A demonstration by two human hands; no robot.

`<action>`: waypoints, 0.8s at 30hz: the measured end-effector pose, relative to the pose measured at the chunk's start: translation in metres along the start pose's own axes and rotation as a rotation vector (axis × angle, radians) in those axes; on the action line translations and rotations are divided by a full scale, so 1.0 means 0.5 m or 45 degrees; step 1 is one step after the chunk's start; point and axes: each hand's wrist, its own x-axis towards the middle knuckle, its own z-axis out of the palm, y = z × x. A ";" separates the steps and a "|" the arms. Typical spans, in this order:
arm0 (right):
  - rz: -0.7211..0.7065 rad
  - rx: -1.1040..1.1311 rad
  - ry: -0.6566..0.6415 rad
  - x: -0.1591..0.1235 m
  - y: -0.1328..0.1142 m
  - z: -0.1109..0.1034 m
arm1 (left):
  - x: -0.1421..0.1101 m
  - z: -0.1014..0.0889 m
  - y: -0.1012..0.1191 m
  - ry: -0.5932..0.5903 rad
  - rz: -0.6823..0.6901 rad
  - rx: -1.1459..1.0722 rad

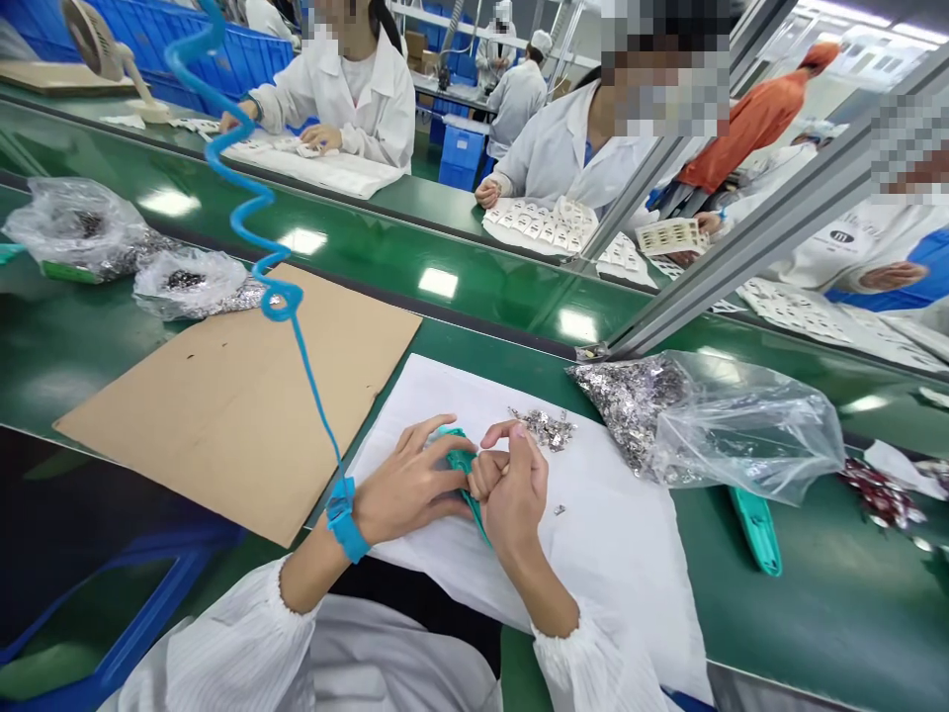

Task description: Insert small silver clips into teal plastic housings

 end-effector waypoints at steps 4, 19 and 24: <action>-0.096 0.036 0.067 0.007 -0.031 -0.006 | 0.000 0.000 -0.002 -0.002 0.009 -0.020; 0.000 -0.054 0.038 0.009 0.003 -0.009 | 0.000 0.009 -0.006 0.032 0.044 -0.015; -0.071 -0.113 0.024 0.004 0.011 -0.008 | 0.001 0.015 -0.008 0.064 0.104 0.052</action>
